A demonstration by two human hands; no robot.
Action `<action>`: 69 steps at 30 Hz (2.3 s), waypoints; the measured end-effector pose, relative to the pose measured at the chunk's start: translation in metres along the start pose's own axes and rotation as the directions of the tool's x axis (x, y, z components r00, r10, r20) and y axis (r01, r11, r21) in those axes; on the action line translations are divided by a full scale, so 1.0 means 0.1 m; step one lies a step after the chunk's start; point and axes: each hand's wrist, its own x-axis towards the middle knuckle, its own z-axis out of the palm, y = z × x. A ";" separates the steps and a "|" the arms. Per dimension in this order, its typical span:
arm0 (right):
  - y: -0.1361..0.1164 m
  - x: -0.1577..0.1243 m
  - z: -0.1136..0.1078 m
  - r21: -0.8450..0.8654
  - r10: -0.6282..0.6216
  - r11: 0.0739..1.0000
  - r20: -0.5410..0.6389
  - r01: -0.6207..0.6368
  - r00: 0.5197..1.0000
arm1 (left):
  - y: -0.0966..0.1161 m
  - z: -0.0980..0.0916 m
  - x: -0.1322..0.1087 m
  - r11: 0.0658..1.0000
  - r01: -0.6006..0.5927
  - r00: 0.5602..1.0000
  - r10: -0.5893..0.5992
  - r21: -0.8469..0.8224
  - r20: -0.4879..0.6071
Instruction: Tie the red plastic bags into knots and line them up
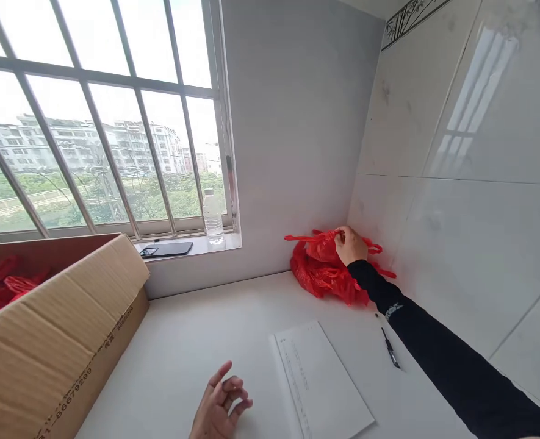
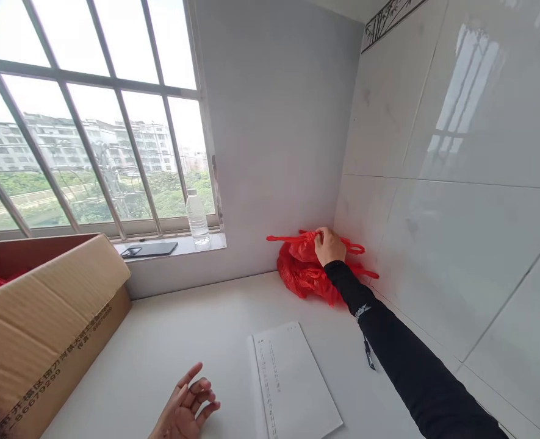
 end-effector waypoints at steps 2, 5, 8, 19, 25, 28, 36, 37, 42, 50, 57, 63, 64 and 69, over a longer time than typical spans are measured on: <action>-0.20 -0.15 -0.09 0.067 -0.055 0.996 -0.007 0.056 0.998 | -0.05 0.15 -0.03 1.000 0.002 1.000 -0.002 0.012 0.001; -0.50 -0.69 -0.16 0.195 -0.133 0.973 0.051 0.121 0.990 | -0.15 0.43 -0.05 0.994 0.094 0.993 -0.090 -0.047 0.079; -0.72 -1.44 -0.16 0.461 -0.179 0.883 0.168 0.083 0.970 | -0.25 0.61 0.00 0.969 0.195 0.964 -0.160 -0.154 0.212; -0.51 -2.84 0.11 0.675 -0.032 0.601 0.554 -0.427 0.832 | -0.32 0.44 -0.04 0.981 -0.004 0.990 0.032 -0.196 0.140; -0.43 -2.82 0.03 0.681 -0.139 0.544 0.649 -0.490 0.748 | -0.39 0.70 -0.09 0.997 -0.012 0.991 0.001 0.081 0.136; -0.37 -2.77 0.02 0.684 -0.099 0.493 0.657 -0.537 0.747 | -0.42 0.75 -0.11 0.992 -0.001 0.992 -0.014 0.122 0.122; -0.31 -2.78 -0.01 0.652 -0.052 0.669 0.521 -0.358 0.852 | -0.53 0.71 -0.04 0.976 -0.024 0.999 0.018 0.217 0.031; -0.30 -2.77 -0.03 0.647 -0.109 0.716 0.473 -0.261 0.874 | -0.53 0.71 -0.03 0.973 -0.024 0.999 0.017 0.231 0.032; -0.22 -2.71 -0.07 0.583 -0.279 0.812 0.410 -0.015 0.868 | -0.53 0.70 -0.02 0.958 -0.023 0.999 0.010 0.286 0.047; -0.24 -2.77 0.02 0.555 -0.023 0.759 0.546 -0.340 0.838 | -0.43 0.64 -0.01 0.973 -0.001 0.999 -0.011 0.229 0.052; -0.27 -2.77 0.03 0.631 0.053 0.608 0.573 -0.481 0.818 | -0.52 0.68 -0.04 0.995 0.079 0.996 -0.082 0.066 0.045; -0.32 -2.81 -0.05 0.564 0.068 0.730 0.501 -0.386 0.863 | -0.53 0.62 0.02 0.984 -0.178 0.971 0.172 -0.018 -0.165; -0.33 -2.83 -0.07 0.540 0.036 0.769 0.497 -0.341 0.867 | -0.52 0.61 0.02 0.980 -0.197 0.963 0.189 -0.021 -0.191; -0.43 -2.93 -0.07 0.499 -0.173 0.845 0.596 -0.192 0.784 | -0.48 0.66 -0.01 0.990 -0.120 0.974 0.103 -0.071 -0.200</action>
